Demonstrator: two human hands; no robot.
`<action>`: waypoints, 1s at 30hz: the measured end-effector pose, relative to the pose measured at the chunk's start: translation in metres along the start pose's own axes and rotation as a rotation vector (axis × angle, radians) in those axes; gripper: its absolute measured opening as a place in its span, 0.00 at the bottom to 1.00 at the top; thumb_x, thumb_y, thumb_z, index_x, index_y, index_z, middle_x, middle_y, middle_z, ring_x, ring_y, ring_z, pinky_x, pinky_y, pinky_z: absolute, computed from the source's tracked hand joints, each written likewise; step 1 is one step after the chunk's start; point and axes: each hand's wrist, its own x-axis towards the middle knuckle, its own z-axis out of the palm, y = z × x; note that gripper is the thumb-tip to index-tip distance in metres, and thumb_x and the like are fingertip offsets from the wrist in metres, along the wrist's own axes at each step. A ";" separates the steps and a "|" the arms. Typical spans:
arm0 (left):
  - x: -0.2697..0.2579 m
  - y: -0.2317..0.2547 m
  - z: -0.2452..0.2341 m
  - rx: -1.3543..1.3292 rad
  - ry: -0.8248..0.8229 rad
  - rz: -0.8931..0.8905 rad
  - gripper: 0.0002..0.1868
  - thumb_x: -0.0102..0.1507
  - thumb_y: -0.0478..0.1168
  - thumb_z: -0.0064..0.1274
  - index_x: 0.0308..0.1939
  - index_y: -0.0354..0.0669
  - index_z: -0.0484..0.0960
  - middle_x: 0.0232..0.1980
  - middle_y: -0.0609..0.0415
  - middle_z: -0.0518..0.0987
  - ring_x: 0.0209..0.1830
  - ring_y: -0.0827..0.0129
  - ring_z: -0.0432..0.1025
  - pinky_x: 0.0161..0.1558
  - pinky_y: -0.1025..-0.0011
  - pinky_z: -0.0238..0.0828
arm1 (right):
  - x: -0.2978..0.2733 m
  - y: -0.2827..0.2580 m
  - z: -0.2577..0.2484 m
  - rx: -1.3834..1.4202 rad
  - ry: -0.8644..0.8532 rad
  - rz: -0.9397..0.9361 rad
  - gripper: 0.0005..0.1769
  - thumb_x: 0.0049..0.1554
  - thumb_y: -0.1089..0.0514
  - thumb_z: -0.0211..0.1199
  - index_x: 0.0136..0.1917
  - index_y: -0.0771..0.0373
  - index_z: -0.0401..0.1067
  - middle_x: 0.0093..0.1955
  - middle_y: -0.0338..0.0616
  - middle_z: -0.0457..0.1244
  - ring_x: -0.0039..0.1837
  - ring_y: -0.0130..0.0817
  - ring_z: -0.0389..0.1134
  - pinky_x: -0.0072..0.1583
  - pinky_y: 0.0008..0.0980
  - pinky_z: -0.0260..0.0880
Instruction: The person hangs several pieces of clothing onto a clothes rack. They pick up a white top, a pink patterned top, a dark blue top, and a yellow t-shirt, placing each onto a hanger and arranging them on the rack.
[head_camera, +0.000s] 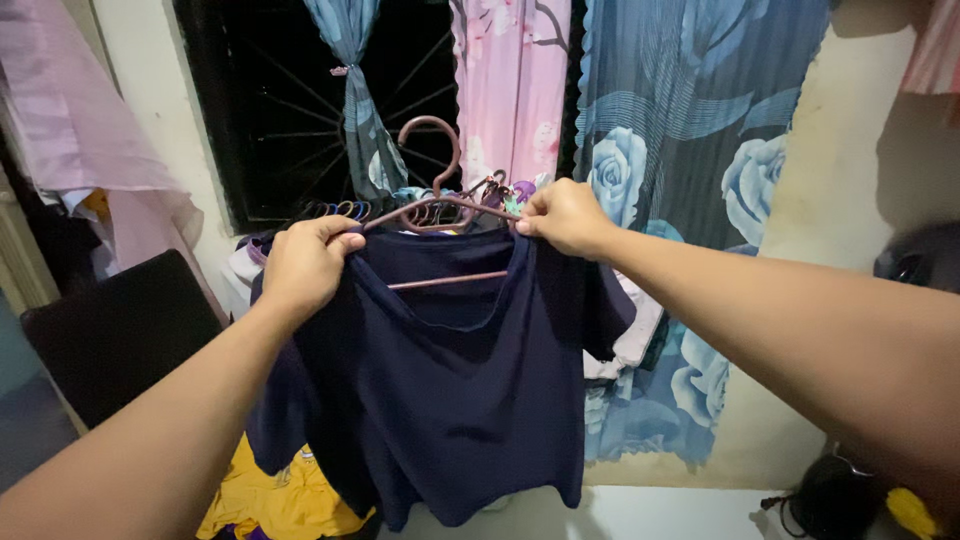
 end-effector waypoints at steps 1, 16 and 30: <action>0.000 0.002 0.000 0.004 -0.003 -0.007 0.14 0.61 0.47 0.60 0.50 0.52 0.88 0.44 0.43 0.84 0.47 0.49 0.79 0.50 0.58 0.73 | 0.003 0.005 0.004 -0.058 0.001 0.008 0.10 0.51 0.53 0.73 0.42 0.60 0.82 0.36 0.51 0.70 0.39 0.40 0.72 0.46 0.39 0.69; -0.001 0.023 -0.014 0.106 0.038 -0.051 0.15 0.61 0.50 0.60 0.50 0.58 0.88 0.47 0.45 0.84 0.48 0.45 0.77 0.50 0.53 0.72 | -0.027 -0.052 0.001 -0.294 0.117 0.054 0.35 0.49 0.41 0.75 0.54 0.71 0.67 0.53 0.61 0.66 0.54 0.62 0.67 0.56 0.55 0.65; -0.022 0.007 -0.006 0.281 -0.032 0.067 0.11 0.63 0.49 0.56 0.46 0.61 0.90 0.41 0.46 0.84 0.42 0.48 0.79 0.43 0.52 0.74 | 0.009 0.032 0.051 -0.069 -0.195 0.411 0.11 0.51 0.54 0.72 0.36 0.63 0.77 0.33 0.50 0.67 0.35 0.44 0.68 0.36 0.43 0.65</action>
